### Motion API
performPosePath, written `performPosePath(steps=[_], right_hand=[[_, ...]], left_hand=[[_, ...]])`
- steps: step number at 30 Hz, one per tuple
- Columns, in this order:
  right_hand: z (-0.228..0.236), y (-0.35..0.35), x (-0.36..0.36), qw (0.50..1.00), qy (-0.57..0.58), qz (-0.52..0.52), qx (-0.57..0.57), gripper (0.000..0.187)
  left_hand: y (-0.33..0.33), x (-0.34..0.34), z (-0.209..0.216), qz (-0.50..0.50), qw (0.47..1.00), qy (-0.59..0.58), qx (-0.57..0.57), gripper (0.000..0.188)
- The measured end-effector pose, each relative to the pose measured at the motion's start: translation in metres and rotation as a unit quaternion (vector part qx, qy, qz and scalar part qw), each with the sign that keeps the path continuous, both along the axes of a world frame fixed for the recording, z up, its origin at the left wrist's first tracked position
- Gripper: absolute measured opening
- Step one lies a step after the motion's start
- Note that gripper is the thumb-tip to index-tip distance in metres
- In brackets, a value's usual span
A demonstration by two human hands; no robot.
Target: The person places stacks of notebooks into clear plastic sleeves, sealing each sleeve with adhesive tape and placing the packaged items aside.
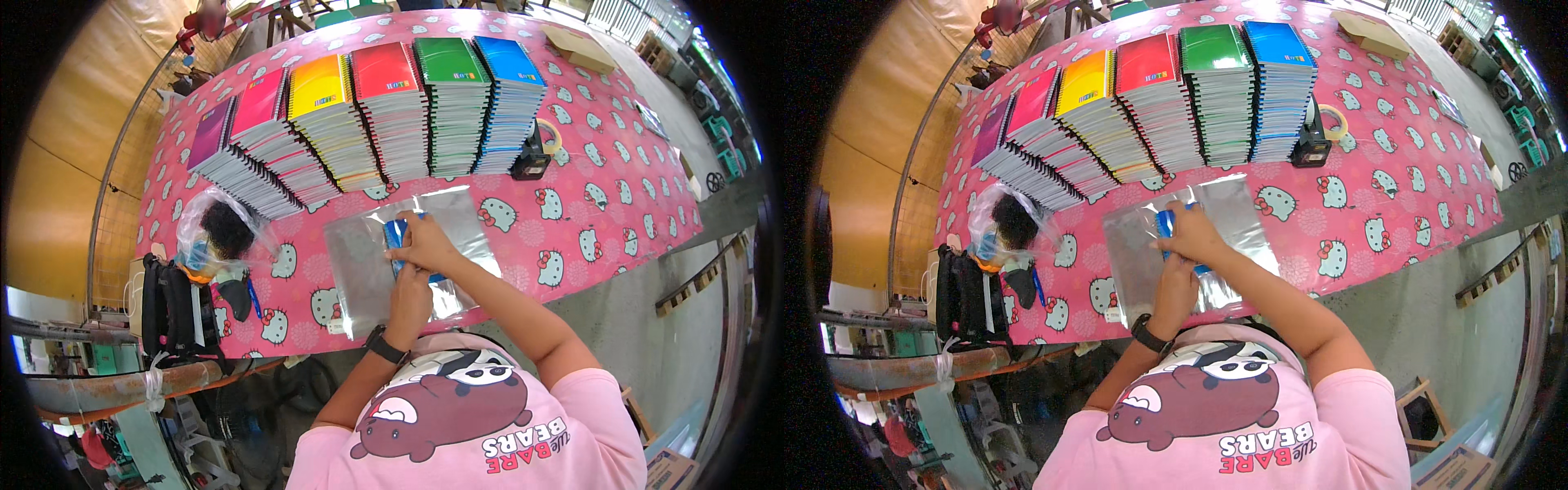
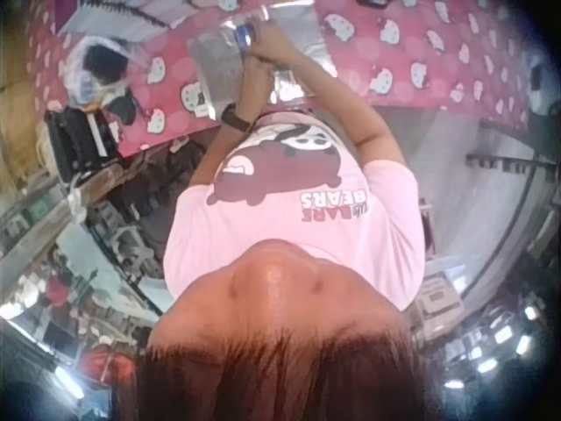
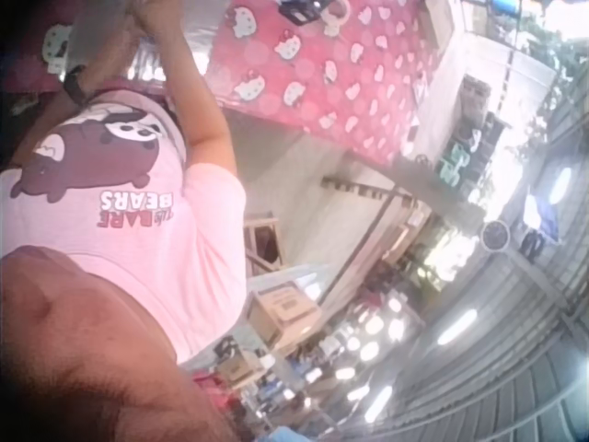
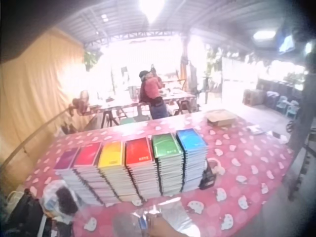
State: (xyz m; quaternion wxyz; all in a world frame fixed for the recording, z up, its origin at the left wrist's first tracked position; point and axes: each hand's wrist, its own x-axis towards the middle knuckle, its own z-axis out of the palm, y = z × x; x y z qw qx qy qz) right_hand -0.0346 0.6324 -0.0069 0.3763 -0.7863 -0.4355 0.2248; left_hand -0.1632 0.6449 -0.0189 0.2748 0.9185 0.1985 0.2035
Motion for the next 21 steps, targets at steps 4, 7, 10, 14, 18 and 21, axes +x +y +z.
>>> performPosePath(steps=[4,7,10,14,18,21], right_hand=[[-0.023,-0.001,0.004,0.999,-0.049,-0.003,0.024,0.048],[-0.023,-0.006,0.009,0.999,-0.022,-0.017,0.039,0.047],[-0.016,0.002,0.002,0.998,0.016,0.008,0.058,0.047],[-0.020,-0.002,0.009,0.994,0.088,0.004,0.063,0.046],[-0.006,-0.002,0.008,0.994,0.089,0.001,0.057,0.046],[-0.001,-0.003,0.010,0.991,0.119,-0.016,0.051,0.046]], left_hand=[[0.016,-0.011,0.001,0.023,0.954,0.004,-0.300,0.032],[0.073,-0.020,-0.016,0.174,0.910,-0.096,-0.363,0.042],[0.151,-0.007,-0.071,0.076,0.986,-0.137,-0.049,0.052],[0.200,0.041,-0.045,-0.105,0.809,0.076,-0.574,0.048],[0.202,0.077,-0.013,-0.116,0.902,-0.006,-0.415,0.038],[0.155,0.090,-0.010,0.017,0.921,-0.234,-0.312,0.028]])
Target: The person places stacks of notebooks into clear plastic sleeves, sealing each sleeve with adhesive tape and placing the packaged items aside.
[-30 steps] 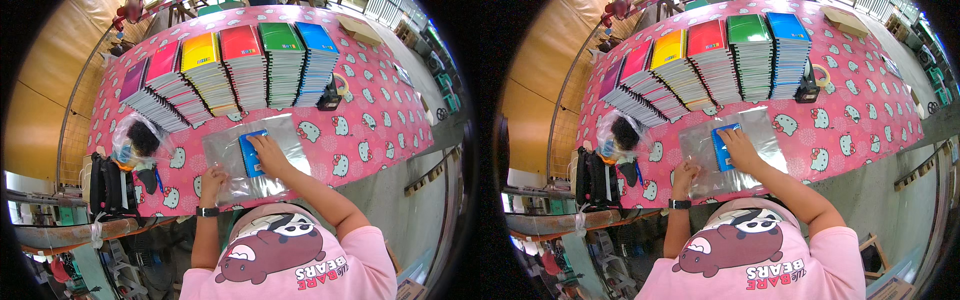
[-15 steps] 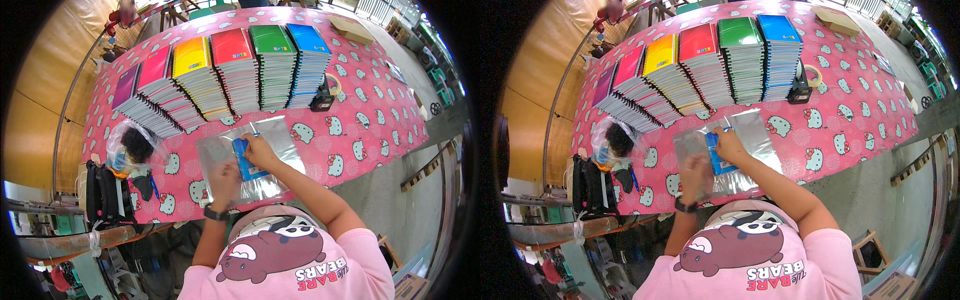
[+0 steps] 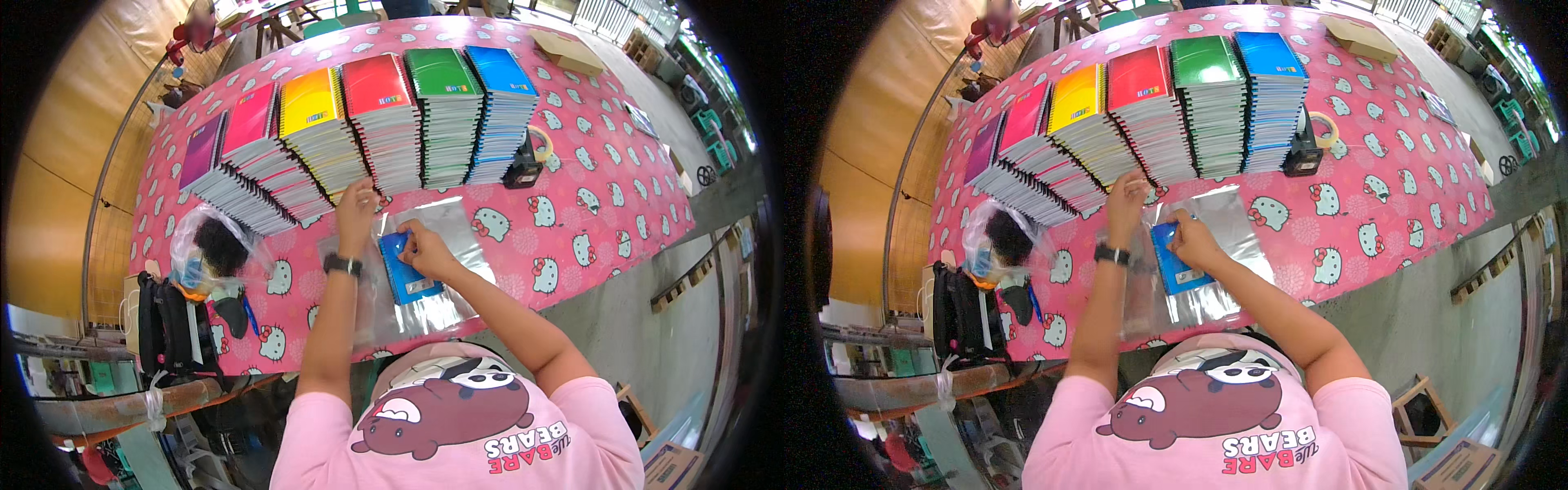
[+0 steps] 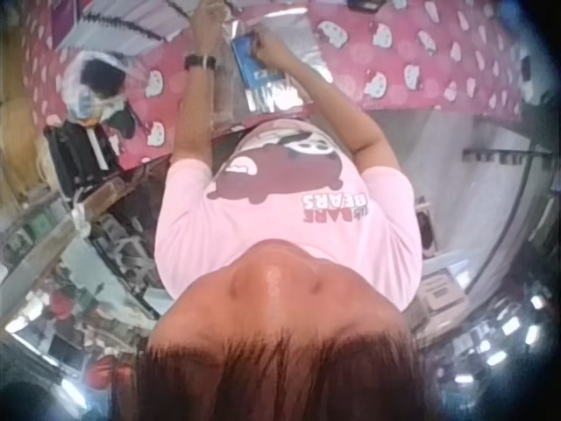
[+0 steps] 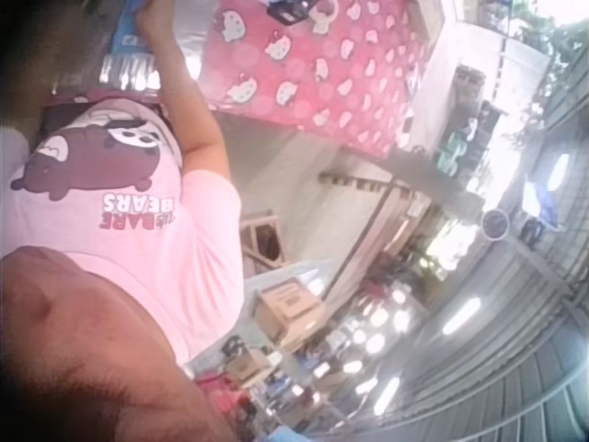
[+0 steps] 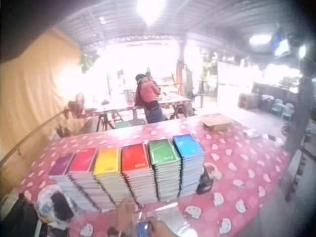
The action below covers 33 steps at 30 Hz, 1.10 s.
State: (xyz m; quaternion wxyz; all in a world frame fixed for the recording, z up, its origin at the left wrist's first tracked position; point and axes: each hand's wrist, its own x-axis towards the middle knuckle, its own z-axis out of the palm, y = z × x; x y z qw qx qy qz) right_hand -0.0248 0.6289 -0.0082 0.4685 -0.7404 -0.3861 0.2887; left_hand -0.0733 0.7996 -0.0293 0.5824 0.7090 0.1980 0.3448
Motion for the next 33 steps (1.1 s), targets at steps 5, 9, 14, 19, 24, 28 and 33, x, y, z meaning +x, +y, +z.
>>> performPosePath(steps=[5,9,14,19,24,28,33], right_hand=[[-0.001,-0.008,0.011,0.998,0.055,-0.020,-0.012,0.044],[-0.004,-0.004,0.010,0.998,0.061,0.000,-0.015,0.044],[-0.012,-0.005,0.011,1.000,0.028,0.006,-0.006,0.044],[-0.008,-0.003,0.011,0.999,0.041,-0.001,-0.015,0.044],[0.002,-0.018,0.017,0.984,-0.124,0.121,-0.044,0.069],[0.012,-0.039,0.015,0.917,-0.344,0.184,-0.083,0.093],[-0.015,-0.049,0.025,0.930,-0.317,0.147,-0.117,0.096]], left_hand=[[-0.070,-0.096,-0.025,0.026,0.973,0.112,0.199,0.031],[-0.094,-0.105,-0.035,-0.024,0.968,0.131,0.213,0.046],[-0.073,-0.093,-0.033,-0.116,0.979,0.101,0.137,0.058],[-0.060,-0.093,-0.035,-0.153,0.965,0.135,0.162,0.069],[-0.052,-0.095,-0.032,-0.183,0.936,0.176,0.245,0.071],[-0.054,-0.093,-0.036,-0.192,0.929,0.190,0.252,0.071],[-0.057,-0.091,-0.043,-0.211,0.923,0.189,0.259,0.071]])
